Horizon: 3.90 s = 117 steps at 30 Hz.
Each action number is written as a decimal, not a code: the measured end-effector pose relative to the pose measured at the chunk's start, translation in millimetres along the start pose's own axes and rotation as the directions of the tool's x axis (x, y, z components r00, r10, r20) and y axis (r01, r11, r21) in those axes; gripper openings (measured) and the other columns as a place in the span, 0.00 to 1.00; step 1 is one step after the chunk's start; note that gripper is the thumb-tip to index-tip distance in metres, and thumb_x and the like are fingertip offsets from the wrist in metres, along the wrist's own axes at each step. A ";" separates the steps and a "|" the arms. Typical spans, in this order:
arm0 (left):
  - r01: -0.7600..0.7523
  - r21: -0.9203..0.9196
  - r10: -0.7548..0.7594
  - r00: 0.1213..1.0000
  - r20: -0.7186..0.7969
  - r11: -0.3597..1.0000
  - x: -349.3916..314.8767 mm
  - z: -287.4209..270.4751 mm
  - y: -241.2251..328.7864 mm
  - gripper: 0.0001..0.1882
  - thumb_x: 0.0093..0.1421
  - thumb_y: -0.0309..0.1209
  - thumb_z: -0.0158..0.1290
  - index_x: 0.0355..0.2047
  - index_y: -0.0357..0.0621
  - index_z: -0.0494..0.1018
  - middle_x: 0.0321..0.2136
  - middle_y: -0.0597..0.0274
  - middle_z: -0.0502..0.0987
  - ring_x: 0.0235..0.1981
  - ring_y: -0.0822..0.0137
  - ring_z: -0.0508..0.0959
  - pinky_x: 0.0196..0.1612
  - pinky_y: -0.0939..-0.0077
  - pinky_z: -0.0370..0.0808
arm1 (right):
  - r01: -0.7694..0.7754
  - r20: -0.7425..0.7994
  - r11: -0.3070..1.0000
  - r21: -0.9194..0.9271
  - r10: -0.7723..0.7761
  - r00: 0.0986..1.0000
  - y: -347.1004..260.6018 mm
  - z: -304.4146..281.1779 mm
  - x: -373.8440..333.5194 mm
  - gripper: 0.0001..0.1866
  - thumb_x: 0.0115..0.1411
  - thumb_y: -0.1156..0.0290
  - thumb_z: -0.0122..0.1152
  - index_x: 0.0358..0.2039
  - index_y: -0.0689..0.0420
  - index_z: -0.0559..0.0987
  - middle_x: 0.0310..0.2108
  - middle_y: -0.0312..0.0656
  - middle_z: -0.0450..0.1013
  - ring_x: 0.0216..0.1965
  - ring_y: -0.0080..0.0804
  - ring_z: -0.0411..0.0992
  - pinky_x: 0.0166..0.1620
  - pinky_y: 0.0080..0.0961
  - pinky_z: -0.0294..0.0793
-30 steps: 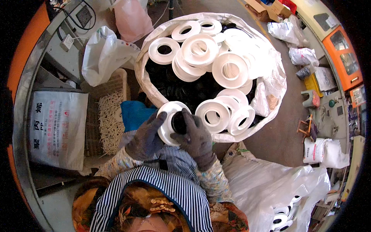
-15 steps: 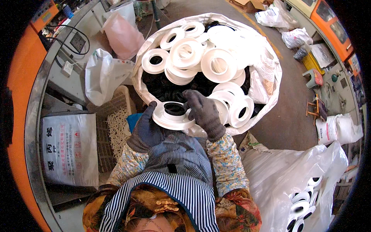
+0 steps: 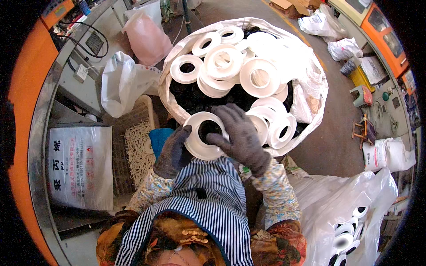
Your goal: The person sits on the floor and repeatedly picks up white plastic rings and black plastic caps. They insert the black caps into the center of the white rings and place the assembled units into a large white sack.
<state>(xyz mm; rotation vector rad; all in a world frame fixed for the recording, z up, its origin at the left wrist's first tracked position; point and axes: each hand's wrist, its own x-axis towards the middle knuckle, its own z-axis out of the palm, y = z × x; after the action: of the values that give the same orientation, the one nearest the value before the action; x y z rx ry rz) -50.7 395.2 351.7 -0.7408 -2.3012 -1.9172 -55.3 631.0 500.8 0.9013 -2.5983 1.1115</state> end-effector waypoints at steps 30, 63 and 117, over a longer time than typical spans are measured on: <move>0.326 -0.466 -0.379 0.925 -0.021 0.822 12.8 2.1 78.4 0.27 0.73 0.40 0.46 0.65 0.35 0.59 0.57 0.49 0.70 0.57 0.63 0.72 0.61 0.69 0.70 | -0.134 0.128 0.989 0.061 0.126 0.984 2.3 33.1 -6.8 0.42 0.49 0.62 0.74 0.63 0.58 0.68 0.60 0.56 0.67 0.57 0.57 0.71 0.58 0.43 0.72; -0.138 0.258 0.129 0.990 0.052 0.956 20.5 -24.6 68.1 0.22 0.70 0.27 0.48 0.63 0.40 0.61 0.60 0.37 0.64 0.57 0.45 0.74 0.59 0.59 0.76 | 0.017 0.137 0.973 -0.232 0.015 0.991 -6.4 42.7 -3.0 0.39 0.53 0.51 0.71 0.59 0.60 0.70 0.42 0.54 0.76 0.37 0.49 0.80 0.37 0.40 0.80; -0.204 0.346 0.261 0.957 -0.127 0.916 54.0 10.6 56.7 0.40 0.58 0.33 0.63 0.65 0.32 0.58 0.62 0.34 0.63 0.65 0.37 0.63 0.68 0.49 0.62 | 0.483 -0.556 -0.378 0.790 -0.106 0.825 82.2 -68.0 -155.7 0.25 0.71 0.62 0.45 0.66 0.55 0.63 0.59 0.45 0.65 0.59 0.36 0.65 0.68 0.42 0.59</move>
<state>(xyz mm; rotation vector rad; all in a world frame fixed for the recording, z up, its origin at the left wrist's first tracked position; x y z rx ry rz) -73.4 429.1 419.4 -0.7394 -2.2282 -1.3892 15.7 795.2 440.6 1.3209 -0.2794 2.8011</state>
